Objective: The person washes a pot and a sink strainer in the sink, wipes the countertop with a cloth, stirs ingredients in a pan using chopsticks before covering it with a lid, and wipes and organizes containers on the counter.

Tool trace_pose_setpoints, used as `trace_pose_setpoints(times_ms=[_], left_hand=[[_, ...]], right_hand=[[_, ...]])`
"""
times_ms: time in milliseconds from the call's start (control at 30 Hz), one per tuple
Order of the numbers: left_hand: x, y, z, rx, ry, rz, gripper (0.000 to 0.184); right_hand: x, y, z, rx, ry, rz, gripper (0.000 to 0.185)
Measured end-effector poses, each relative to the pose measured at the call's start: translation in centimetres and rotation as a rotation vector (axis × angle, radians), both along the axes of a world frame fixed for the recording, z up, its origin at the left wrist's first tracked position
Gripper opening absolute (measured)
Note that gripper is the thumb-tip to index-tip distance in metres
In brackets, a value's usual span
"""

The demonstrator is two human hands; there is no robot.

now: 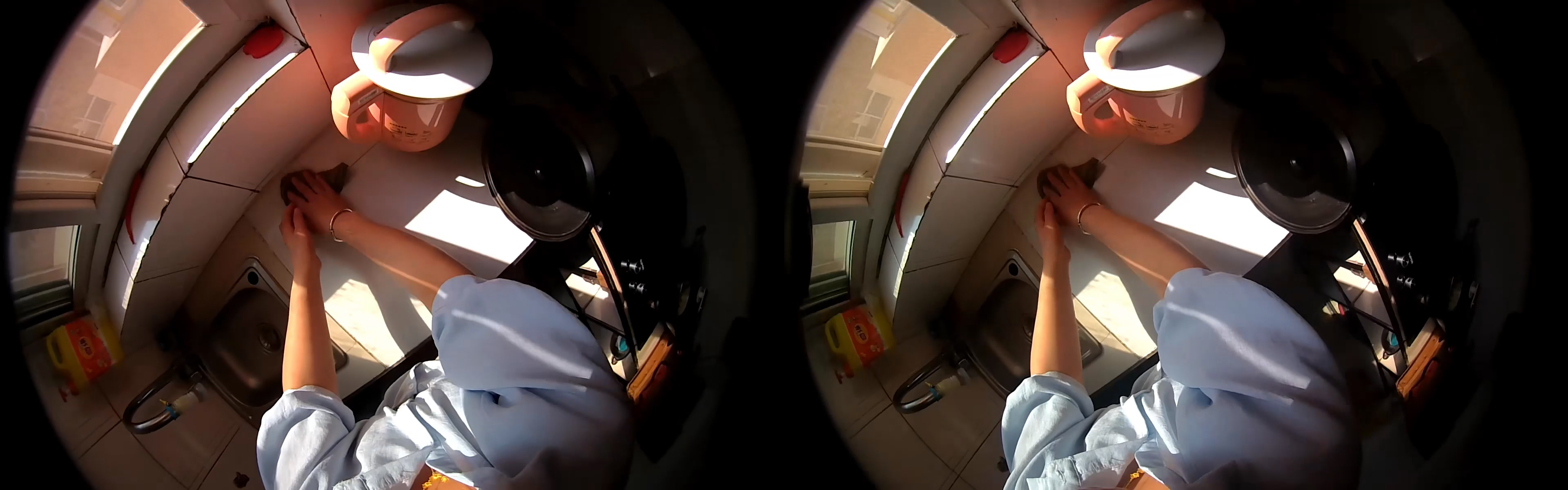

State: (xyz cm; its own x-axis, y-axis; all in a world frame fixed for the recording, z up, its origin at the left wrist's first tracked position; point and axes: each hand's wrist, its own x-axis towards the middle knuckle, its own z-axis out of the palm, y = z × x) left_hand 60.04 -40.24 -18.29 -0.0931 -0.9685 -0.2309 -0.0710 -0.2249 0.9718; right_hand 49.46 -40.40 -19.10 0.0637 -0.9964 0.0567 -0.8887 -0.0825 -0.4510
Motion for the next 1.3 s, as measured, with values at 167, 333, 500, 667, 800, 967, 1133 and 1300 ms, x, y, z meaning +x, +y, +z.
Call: trace_pose_setpoints(times_ms=[167,333,500,667,800,967,1133,1300], left_hand=[[4.3,5.3,-0.4,0.018,-0.175,-0.079,0.044],[-6.3,12.0,0.9,-0.101,-0.095,-0.44,0.041],[-11.4,20.9,1.3,0.253,0.096,-0.892,0.037],[-6.9,27.8,1.0,-0.145,0.005,-0.982,0.042],[-5.4,28.7,3.6,-0.704,-0.173,-0.832,0.04],[-6.2,24.3,4.6,-0.764,-0.267,-0.582,0.023],[-7.5,19.8,1.3,-0.951,-0.721,-0.605,0.03],[-12.3,24.1,2.4,-0.857,-0.465,-0.654,0.044]], right_hand=[[4.1,6.3,-0.3,0.069,-0.038,0.156,0.048],[-5.6,17.1,0.0,-0.039,0.112,-0.346,0.044],[-8.9,31.0,0.0,-0.205,0.118,-0.743,0.034],[-5.1,33.6,-1.0,-0.185,-0.567,-1.072,0.018],[-3.0,32.4,1.4,-0.058,-1.972,-1.117,0.023],[-1.5,32.2,8.6,0.166,-1.858,-0.834,0.035],[-4.0,31.5,7.6,0.139,-1.722,-0.594,0.021],[-7.1,30.4,3.9,-0.162,-1.716,-0.751,0.026]])
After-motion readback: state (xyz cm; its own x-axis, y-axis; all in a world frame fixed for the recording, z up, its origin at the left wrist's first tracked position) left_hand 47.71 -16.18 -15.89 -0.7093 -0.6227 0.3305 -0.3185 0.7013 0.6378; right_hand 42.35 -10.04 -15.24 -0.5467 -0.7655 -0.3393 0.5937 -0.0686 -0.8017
